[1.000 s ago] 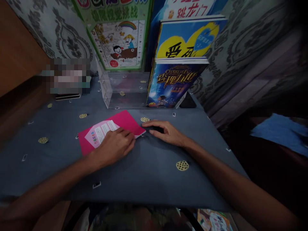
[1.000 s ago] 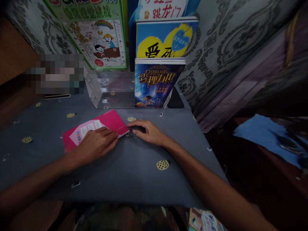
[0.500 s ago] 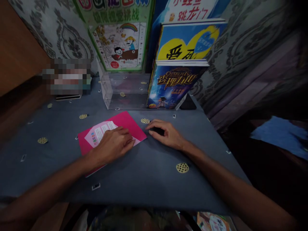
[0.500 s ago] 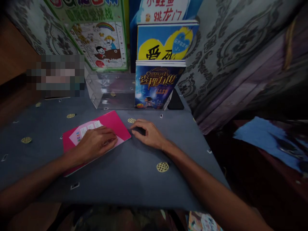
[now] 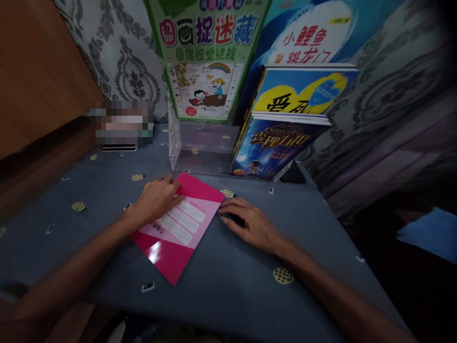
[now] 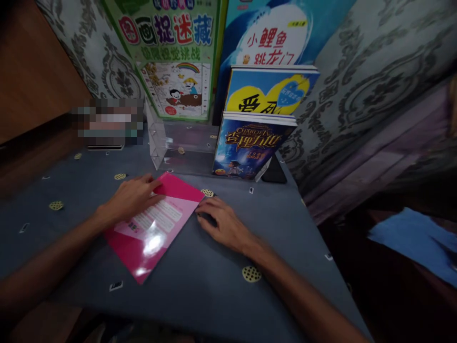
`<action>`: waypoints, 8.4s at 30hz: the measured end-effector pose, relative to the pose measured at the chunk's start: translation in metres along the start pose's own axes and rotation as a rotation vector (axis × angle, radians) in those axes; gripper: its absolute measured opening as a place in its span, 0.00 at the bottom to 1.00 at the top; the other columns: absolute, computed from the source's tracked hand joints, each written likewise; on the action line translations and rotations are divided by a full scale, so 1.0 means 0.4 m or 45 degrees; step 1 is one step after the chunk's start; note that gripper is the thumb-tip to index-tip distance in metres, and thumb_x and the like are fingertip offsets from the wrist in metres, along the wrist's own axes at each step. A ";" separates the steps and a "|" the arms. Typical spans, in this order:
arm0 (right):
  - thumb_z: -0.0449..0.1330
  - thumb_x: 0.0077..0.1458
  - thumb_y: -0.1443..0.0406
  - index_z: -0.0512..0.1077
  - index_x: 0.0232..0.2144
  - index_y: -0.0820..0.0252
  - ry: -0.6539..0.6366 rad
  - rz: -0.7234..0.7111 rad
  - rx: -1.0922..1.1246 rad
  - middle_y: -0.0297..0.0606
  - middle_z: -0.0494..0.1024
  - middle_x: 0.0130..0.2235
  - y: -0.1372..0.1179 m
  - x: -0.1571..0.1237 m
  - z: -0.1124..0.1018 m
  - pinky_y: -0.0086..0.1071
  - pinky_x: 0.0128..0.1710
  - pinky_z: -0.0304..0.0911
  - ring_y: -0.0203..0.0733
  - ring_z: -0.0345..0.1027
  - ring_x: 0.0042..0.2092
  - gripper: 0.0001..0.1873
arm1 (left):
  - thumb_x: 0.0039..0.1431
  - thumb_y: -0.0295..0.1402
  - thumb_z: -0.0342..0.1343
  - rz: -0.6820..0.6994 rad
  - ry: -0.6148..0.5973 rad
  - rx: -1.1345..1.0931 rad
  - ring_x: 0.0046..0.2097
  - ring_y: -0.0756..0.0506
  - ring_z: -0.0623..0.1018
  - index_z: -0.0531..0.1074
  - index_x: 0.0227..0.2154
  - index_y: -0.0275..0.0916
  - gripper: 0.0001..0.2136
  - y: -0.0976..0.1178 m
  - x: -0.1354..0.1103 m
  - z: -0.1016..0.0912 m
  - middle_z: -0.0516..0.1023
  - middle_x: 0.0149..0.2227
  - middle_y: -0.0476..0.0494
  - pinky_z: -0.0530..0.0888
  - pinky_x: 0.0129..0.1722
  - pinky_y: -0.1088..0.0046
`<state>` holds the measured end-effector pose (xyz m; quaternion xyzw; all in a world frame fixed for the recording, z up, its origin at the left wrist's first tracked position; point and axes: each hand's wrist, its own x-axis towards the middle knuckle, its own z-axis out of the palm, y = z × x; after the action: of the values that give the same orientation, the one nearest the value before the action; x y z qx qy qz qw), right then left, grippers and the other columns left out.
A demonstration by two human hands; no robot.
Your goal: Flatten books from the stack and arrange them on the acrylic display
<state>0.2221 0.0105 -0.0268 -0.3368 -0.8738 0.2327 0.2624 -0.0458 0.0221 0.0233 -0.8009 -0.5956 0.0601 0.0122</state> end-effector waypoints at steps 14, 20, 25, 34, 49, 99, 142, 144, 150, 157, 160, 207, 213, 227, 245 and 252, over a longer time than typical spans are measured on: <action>0.56 0.57 0.66 0.72 0.38 0.56 0.069 0.059 0.007 0.45 0.77 0.54 0.124 0.093 -0.010 0.49 0.54 0.66 0.51 0.70 0.55 0.07 | 0.66 0.35 0.49 -0.036 0.200 -0.137 0.43 0.41 0.76 0.74 0.40 0.36 0.11 -0.024 0.034 0.061 0.73 0.43 0.37 0.73 0.44 0.64; 0.56 0.55 0.68 0.72 0.37 0.56 0.105 0.032 -0.004 0.44 0.77 0.53 0.152 0.107 0.001 0.48 0.53 0.66 0.50 0.71 0.55 0.07 | 0.66 0.35 0.49 0.002 0.282 -0.094 0.44 0.42 0.75 0.75 0.40 0.37 0.11 -0.026 0.038 0.072 0.74 0.43 0.39 0.73 0.44 0.66; 0.53 0.55 0.71 0.74 0.38 0.55 0.262 0.129 -0.059 0.42 0.79 0.49 0.145 0.092 0.013 0.47 0.51 0.67 0.50 0.73 0.51 0.12 | 0.68 0.34 0.45 0.021 0.288 0.121 0.47 0.38 0.73 0.75 0.41 0.37 0.13 -0.005 0.032 0.068 0.75 0.44 0.35 0.72 0.42 0.62; 0.51 0.56 0.73 0.74 0.50 0.58 0.171 0.035 -0.199 0.47 0.76 0.54 0.138 0.082 0.023 0.55 0.57 0.62 0.54 0.67 0.57 0.22 | 0.70 0.31 0.41 0.524 0.207 -0.248 0.64 0.42 0.66 0.66 0.59 0.36 0.19 0.024 0.135 0.083 0.68 0.63 0.38 0.63 0.62 0.61; 0.52 0.57 0.74 0.76 0.51 0.58 0.183 -0.061 -0.264 0.47 0.79 0.52 0.154 0.080 0.029 0.51 0.55 0.66 0.51 0.71 0.54 0.23 | 0.71 0.36 0.41 0.692 0.234 -0.375 0.67 0.42 0.63 0.63 0.63 0.38 0.21 0.071 0.194 0.130 0.64 0.66 0.39 0.57 0.65 0.56; 0.52 0.56 0.76 0.79 0.46 0.54 0.178 -0.103 -0.061 0.42 0.81 0.50 0.086 0.001 0.031 0.51 0.56 0.66 0.47 0.73 0.54 0.23 | 0.70 0.30 0.44 1.034 0.455 -0.449 0.51 0.42 0.75 0.73 0.48 0.36 0.13 0.112 0.046 0.103 0.77 0.48 0.37 0.72 0.54 0.60; 0.55 0.62 0.64 0.76 0.42 0.58 0.083 -0.303 -0.094 0.42 0.79 0.41 0.032 -0.007 0.028 0.44 0.48 0.67 0.47 0.71 0.46 0.11 | 0.70 0.34 0.43 1.205 0.291 -0.094 0.47 0.41 0.75 0.74 0.40 0.35 0.14 0.147 -0.079 0.043 0.80 0.40 0.39 0.74 0.46 0.63; 0.55 0.62 0.64 0.76 0.42 0.58 0.087 -0.302 -0.097 0.42 0.79 0.41 0.031 -0.007 0.028 0.44 0.48 0.67 0.46 0.71 0.45 0.10 | 0.70 0.33 0.44 1.211 0.272 -0.089 0.47 0.41 0.75 0.75 0.40 0.35 0.14 0.147 -0.077 0.040 0.80 0.39 0.40 0.74 0.46 0.63; 0.55 0.63 0.62 0.75 0.42 0.59 0.075 -0.312 -0.103 0.43 0.78 0.41 0.031 -0.007 0.028 0.43 0.48 0.67 0.47 0.71 0.45 0.11 | 0.69 0.34 0.46 1.187 0.263 -0.202 0.48 0.42 0.75 0.75 0.41 0.37 0.12 0.145 -0.076 0.046 0.80 0.41 0.40 0.74 0.47 0.63; 0.56 0.61 0.56 0.62 0.62 0.63 -0.042 -0.183 -0.298 0.50 0.75 0.48 0.012 -0.016 0.020 0.49 0.50 0.64 0.54 0.67 0.50 0.30 | 0.68 0.34 0.50 1.231 0.309 -0.160 0.49 0.39 0.76 0.75 0.42 0.34 0.11 0.133 -0.092 0.050 0.80 0.45 0.37 0.76 0.47 0.61; 0.58 0.60 0.51 0.54 0.66 0.62 -0.115 -0.129 -0.381 0.51 0.72 0.51 -0.008 -0.022 0.014 0.50 0.51 0.63 0.57 0.65 0.52 0.39 | 0.68 0.34 0.50 1.205 0.320 -0.169 0.53 0.40 0.75 0.74 0.47 0.33 0.13 0.122 -0.110 0.060 0.79 0.49 0.36 0.75 0.51 0.62; 0.59 0.61 0.50 0.69 0.59 0.51 -0.273 -0.156 -0.424 0.53 0.63 0.64 -0.109 -0.106 0.046 0.67 0.62 0.50 0.61 0.51 0.68 0.27 | 0.71 0.40 0.43 0.397 0.317 -0.400 0.65 0.41 0.67 0.64 0.62 0.40 0.22 -0.109 -0.169 0.150 0.65 0.65 0.39 0.66 0.63 0.54; 0.60 0.59 0.49 0.64 0.62 0.54 -0.275 -0.235 -0.390 0.52 0.62 0.66 -0.135 -0.160 0.064 0.65 0.64 0.50 0.57 0.52 0.68 0.33 | 0.70 0.39 0.44 0.447 0.346 -0.462 0.65 0.40 0.67 0.63 0.63 0.41 0.22 -0.092 -0.210 0.151 0.67 0.64 0.38 0.66 0.63 0.51; 0.62 0.59 0.66 0.74 0.51 0.56 0.011 -0.288 -0.526 0.51 0.77 0.54 -0.251 -0.264 0.143 0.57 0.54 0.67 0.55 0.68 0.57 0.17 | 0.70 0.37 0.44 0.503 0.275 -0.586 0.66 0.42 0.65 0.65 0.62 0.41 0.21 -0.053 -0.285 0.148 0.66 0.65 0.41 0.59 0.67 0.54; 0.54 0.64 0.72 0.69 0.59 0.60 0.142 -0.474 -0.183 0.45 0.82 0.43 -0.280 -0.244 0.124 0.42 0.45 0.76 0.48 0.75 0.48 0.22 | 0.66 0.25 0.42 0.610 0.096 -0.832 0.67 0.45 0.63 0.67 0.60 0.47 0.23 -0.100 -0.298 0.157 0.67 0.64 0.46 0.55 0.68 0.53; 0.53 0.65 0.72 0.71 0.56 0.54 0.198 -0.401 -0.111 0.40 0.83 0.40 -0.301 -0.182 0.028 0.38 0.41 0.76 0.44 0.78 0.41 0.20 | 0.68 0.34 0.48 0.623 0.067 -1.051 0.69 0.42 0.60 0.65 0.62 0.48 0.21 -0.106 -0.295 0.119 0.65 0.65 0.44 0.59 0.67 0.54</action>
<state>0.2051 -0.1239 0.0130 -0.2239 -0.9021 0.1238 0.3475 -0.1249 -0.0809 -0.0105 -0.8567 -0.3634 -0.2006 -0.3062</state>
